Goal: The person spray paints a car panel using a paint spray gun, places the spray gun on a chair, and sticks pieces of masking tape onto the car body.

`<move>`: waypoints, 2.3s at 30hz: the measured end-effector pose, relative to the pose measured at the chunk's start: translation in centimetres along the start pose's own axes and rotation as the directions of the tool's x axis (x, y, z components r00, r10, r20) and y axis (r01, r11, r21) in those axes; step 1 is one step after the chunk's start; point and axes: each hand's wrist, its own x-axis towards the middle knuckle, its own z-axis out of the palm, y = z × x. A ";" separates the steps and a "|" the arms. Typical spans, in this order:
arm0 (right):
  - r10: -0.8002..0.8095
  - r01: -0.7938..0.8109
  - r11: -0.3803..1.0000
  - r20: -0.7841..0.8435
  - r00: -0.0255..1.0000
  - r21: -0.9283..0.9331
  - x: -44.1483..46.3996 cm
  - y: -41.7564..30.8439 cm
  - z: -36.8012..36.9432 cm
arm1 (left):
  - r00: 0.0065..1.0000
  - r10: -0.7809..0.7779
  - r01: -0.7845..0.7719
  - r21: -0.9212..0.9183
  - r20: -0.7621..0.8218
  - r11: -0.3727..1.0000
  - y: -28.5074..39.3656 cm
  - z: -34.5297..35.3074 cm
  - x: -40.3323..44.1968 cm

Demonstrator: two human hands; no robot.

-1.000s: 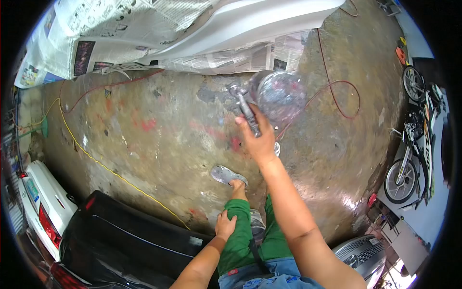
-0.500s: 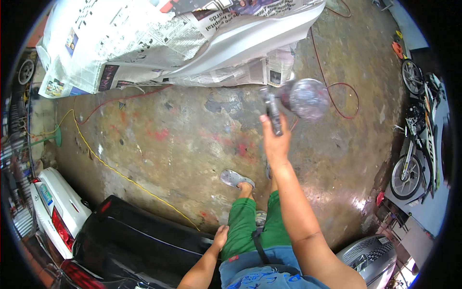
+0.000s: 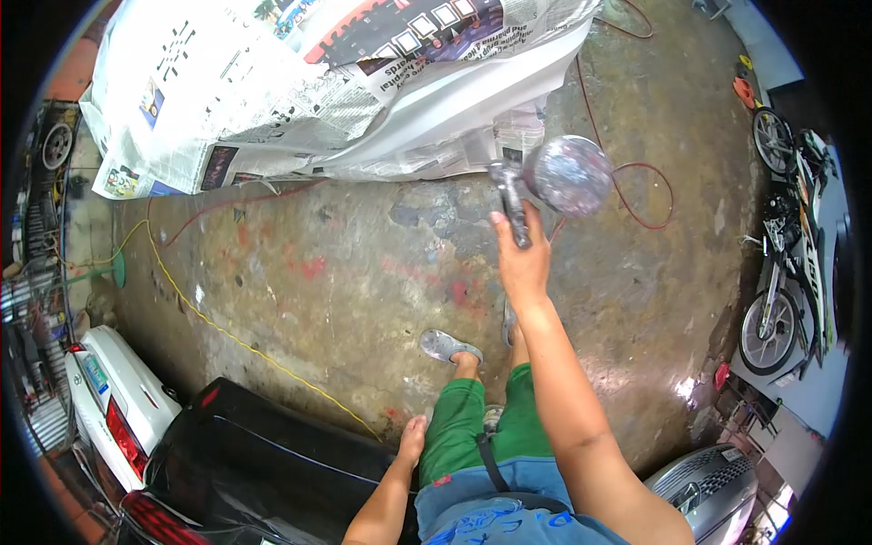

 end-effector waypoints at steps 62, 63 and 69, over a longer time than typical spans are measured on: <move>0.260 -0.251 0.935 -0.007 0.965 0.250 15.2 18.0 -7.5 | 0.987 0.163 -0.106 0.798 0.010 0.593 1.4 14.0 -0.7; 0.179 -0.174 0.968 -0.010 0.984 0.182 14.4 17.8 -7.3 | 0.985 0.174 -0.107 0.796 0.002 0.595 1.4 14.1 -0.6; -0.004 -0.056 0.984 0.344 0.939 0.166 10.4 10.8 -8.7 | 0.970 0.244 -0.170 0.773 0.020 0.611 3.0 15.2 -1.4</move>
